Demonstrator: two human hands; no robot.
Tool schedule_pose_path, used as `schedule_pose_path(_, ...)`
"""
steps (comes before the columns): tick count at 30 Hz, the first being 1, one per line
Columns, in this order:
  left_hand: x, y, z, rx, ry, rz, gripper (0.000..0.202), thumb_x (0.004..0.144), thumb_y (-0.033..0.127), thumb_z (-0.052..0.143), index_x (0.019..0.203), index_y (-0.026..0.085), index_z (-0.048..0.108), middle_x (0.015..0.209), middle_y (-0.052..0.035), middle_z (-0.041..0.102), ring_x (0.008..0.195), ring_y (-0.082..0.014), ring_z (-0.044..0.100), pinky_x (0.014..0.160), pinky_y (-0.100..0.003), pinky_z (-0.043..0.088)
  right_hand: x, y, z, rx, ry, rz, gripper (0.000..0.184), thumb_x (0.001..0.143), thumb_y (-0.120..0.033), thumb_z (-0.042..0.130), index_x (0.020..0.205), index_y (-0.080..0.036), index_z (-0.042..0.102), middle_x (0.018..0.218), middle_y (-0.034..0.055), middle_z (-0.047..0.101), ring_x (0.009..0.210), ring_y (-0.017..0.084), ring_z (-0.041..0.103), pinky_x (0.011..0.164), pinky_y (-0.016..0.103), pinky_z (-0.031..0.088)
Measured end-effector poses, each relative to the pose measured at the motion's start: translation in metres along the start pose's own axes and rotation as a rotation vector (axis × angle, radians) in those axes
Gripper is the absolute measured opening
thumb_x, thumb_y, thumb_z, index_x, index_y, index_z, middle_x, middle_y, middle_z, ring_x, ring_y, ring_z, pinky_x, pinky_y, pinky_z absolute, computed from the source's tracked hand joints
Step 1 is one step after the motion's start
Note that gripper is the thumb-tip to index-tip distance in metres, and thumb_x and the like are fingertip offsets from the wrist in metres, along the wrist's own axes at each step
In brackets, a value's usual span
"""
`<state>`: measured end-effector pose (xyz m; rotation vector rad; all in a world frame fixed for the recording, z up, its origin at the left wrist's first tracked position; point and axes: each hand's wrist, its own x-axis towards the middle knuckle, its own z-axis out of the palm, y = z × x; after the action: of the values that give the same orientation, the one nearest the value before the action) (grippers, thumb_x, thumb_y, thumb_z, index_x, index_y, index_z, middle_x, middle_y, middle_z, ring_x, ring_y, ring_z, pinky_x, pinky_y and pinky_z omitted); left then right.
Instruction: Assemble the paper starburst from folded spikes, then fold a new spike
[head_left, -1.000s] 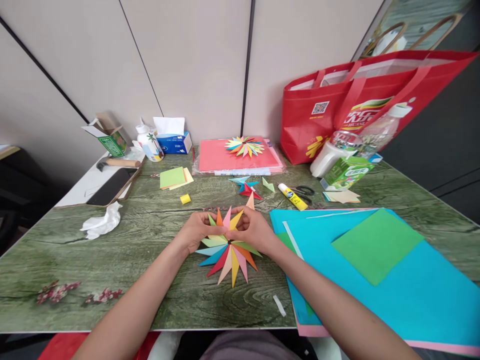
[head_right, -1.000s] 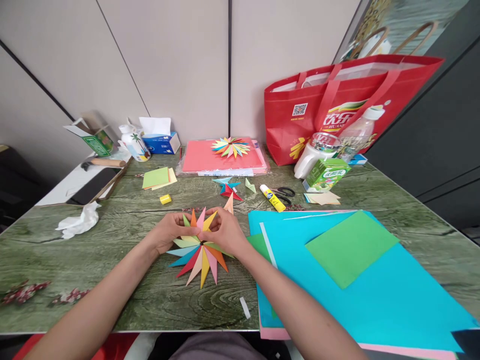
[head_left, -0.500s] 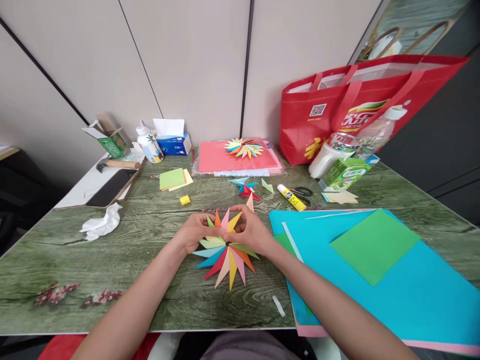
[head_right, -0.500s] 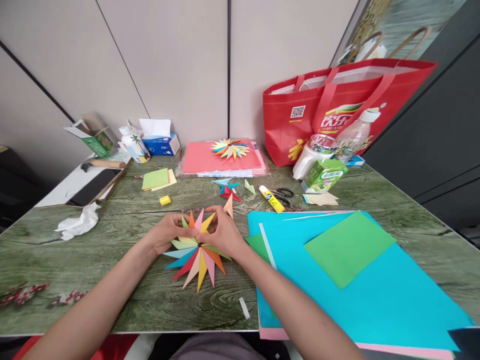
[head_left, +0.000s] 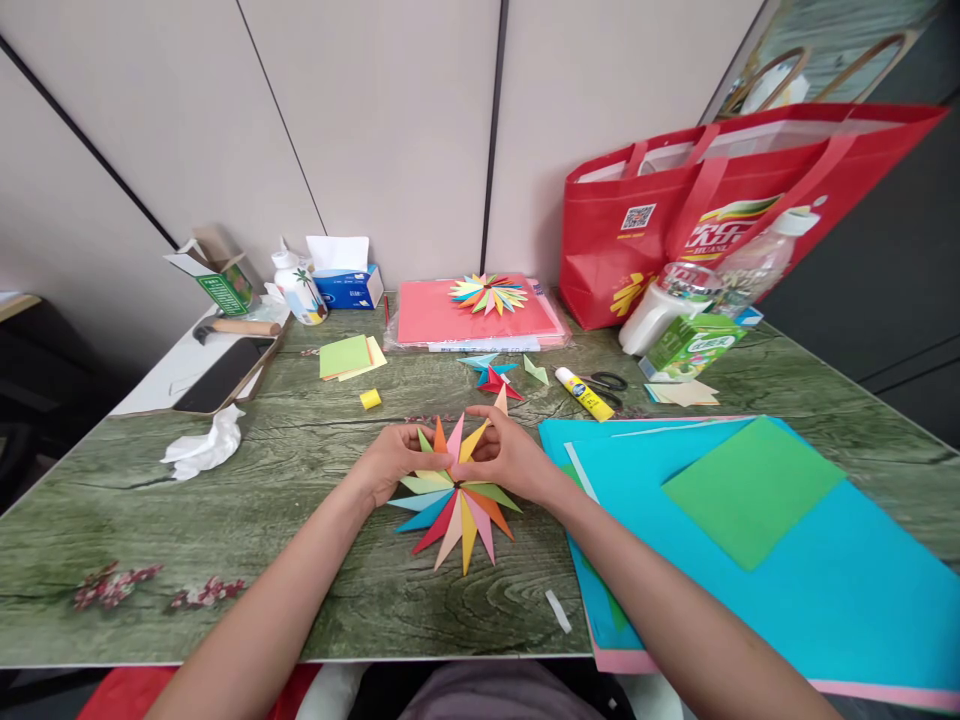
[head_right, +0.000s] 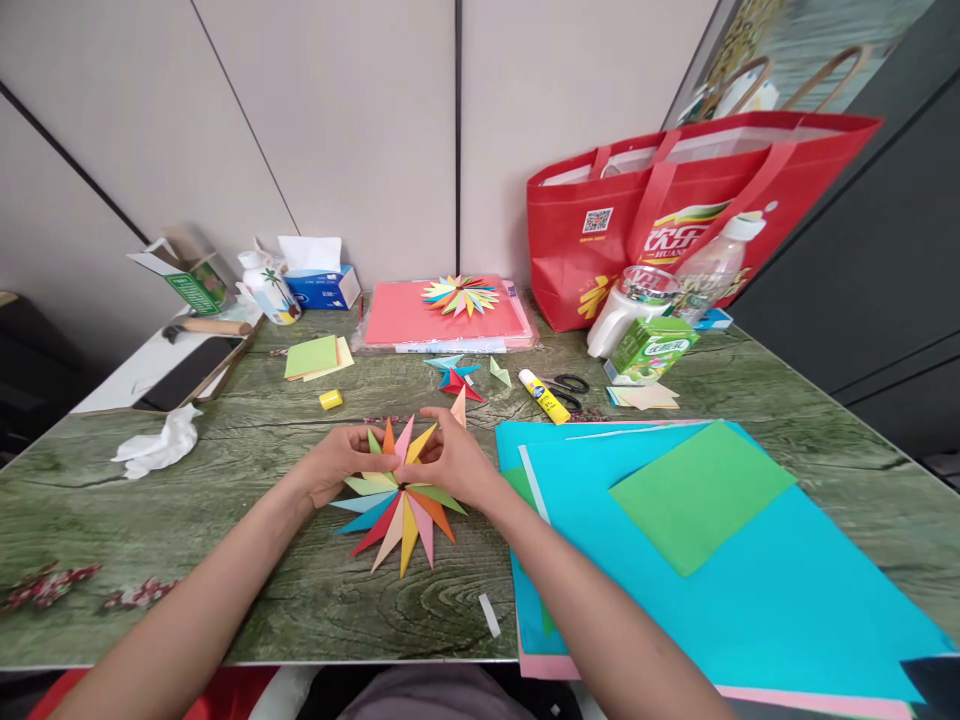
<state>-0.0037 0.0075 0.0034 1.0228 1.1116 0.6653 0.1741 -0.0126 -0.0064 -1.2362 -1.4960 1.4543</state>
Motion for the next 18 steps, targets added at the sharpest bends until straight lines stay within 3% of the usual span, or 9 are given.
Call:
schedule_pose_path(10,-0.003,0.012,-0.008,0.115,0.062,-0.017,0.044,0.053,0.036,0.076,0.088,0.014,0.061,0.061,0.0004,0.061,0.043,-0.0072,0.051,0.039,-0.017,0.034,0.002,0.004,0.0,0.09,0.004,0.015,0.072,0.058,-0.028,0.073,0.118,-0.021,0.034,0.075,-0.0015,0.055,0.071,0.019,0.063,0.062,0.031,0.051)
schedule_pose_path(14,-0.001,0.011,-0.012,0.125,0.064,-0.034,0.048,0.049,0.034,0.078,0.089,0.015,0.06,0.058,0.0007,0.062,0.041,-0.0083,0.052,0.038,-0.017,0.034,0.002,0.004,0.002,0.102,-0.024,0.019,0.075,0.059,-0.027,0.072,0.122,-0.019,0.031,0.074,-0.0004,0.06,0.074,0.02,0.063,0.067,0.034,0.051)
schedule_pose_path(18,0.001,0.008,-0.013,0.103,0.085,-0.041,0.048,0.045,0.031,0.08,0.084,0.013,0.06,0.06,-0.0009,0.063,0.044,-0.0092,0.054,0.038,-0.017,0.035,0.002,0.005,0.002,0.065,0.029,-0.016,0.082,0.061,-0.028,0.071,0.128,-0.02,0.026,0.076,0.0002,0.062,0.074,0.019,0.064,0.069,0.035,0.051)
